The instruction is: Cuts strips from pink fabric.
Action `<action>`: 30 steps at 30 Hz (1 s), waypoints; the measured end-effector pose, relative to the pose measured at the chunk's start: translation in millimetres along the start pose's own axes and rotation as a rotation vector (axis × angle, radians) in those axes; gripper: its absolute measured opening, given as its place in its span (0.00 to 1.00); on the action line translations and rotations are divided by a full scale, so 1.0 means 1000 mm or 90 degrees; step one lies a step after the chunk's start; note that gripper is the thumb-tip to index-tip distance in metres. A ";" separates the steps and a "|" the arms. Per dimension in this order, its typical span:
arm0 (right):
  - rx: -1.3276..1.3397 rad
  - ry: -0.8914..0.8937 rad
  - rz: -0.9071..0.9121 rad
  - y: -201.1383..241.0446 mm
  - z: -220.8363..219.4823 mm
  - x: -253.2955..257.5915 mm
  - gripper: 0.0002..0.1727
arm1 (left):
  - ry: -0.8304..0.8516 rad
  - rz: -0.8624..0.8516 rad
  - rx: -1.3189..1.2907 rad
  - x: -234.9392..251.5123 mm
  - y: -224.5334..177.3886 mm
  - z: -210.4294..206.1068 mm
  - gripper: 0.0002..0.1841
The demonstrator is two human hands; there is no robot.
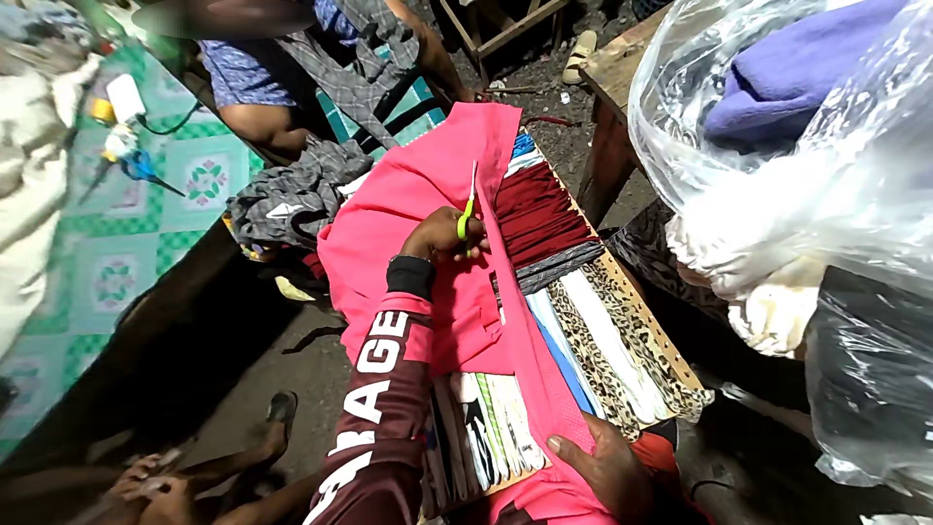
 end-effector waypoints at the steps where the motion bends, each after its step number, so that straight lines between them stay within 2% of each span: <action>1: -0.007 0.001 0.004 0.000 0.001 -0.001 0.17 | 0.001 -0.002 -0.007 0.001 0.002 0.001 0.12; 10: -0.099 0.038 -0.020 -0.003 0.006 -0.013 0.21 | 0.034 0.022 -0.031 0.002 0.001 0.002 0.13; 16: -0.089 0.003 -0.037 -0.008 0.013 -0.023 0.20 | 0.035 0.023 -0.002 0.007 -0.006 0.008 0.14; 23: -0.099 0.024 -0.014 -0.006 0.013 -0.023 0.20 | 0.026 -0.006 0.029 0.008 -0.008 0.011 0.10; 26: -0.126 0.056 0.005 -0.004 0.011 -0.022 0.20 | 0.011 -0.007 0.049 0.006 -0.007 0.013 0.11; 30: -0.226 0.202 0.025 -0.021 0.003 -0.024 0.26 | 0.022 -0.020 0.049 -0.003 -0.006 0.005 0.15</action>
Point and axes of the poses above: each hand's wrist, its own x-axis towards the middle knuckle, its own z-axis out of the back of the hand, y = z × x, the point moved 8 cm from there along x, towards the middle knuckle, and after that the axes turned 15 degrees about x, right-handed, at the moved point
